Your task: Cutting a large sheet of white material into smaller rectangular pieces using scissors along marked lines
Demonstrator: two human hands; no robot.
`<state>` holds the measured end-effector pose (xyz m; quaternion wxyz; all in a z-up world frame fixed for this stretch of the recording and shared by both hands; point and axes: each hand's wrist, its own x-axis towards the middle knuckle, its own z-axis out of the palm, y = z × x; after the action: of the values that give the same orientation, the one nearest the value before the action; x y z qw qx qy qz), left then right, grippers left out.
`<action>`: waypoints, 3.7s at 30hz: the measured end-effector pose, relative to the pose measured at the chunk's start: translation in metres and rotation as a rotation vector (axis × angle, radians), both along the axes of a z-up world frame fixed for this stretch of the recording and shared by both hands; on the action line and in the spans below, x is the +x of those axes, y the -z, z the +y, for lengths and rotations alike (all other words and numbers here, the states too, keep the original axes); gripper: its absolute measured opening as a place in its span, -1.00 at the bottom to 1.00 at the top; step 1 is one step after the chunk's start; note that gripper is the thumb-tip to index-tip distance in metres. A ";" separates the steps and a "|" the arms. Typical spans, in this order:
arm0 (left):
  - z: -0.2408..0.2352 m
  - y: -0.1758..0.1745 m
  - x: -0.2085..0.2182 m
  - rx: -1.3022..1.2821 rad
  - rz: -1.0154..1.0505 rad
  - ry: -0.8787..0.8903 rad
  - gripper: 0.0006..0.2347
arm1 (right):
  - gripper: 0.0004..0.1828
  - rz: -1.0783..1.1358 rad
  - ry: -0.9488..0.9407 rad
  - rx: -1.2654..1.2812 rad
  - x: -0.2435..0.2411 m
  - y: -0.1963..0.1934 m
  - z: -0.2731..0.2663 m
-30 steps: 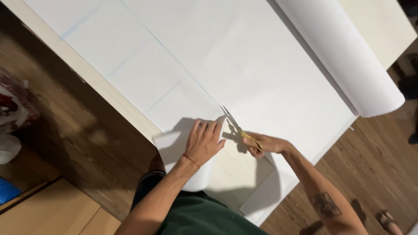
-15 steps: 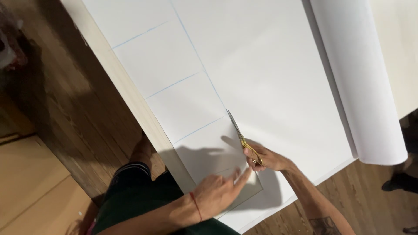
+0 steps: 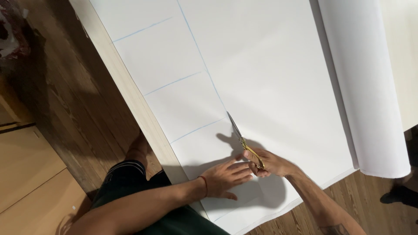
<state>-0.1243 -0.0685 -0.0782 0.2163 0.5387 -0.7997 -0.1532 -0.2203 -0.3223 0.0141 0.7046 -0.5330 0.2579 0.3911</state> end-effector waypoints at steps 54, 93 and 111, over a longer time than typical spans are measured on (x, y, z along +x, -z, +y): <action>0.006 -0.006 0.003 0.014 -0.169 0.097 -0.14 | -0.06 -0.314 0.064 -0.009 0.106 -0.007 0.015; 0.009 0.007 -0.006 -0.025 -0.176 0.076 -0.11 | -0.12 -0.292 0.059 -0.078 0.183 -0.007 0.005; 0.014 0.023 -0.010 -0.067 0.191 0.054 -0.11 | 0.06 -0.174 0.027 -0.233 0.217 -0.004 -0.004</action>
<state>-0.1345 -0.0544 -0.1008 0.3053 0.4924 -0.7943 -0.1827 -0.0030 -0.3259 0.0182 0.6629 -0.6394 0.2469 0.3013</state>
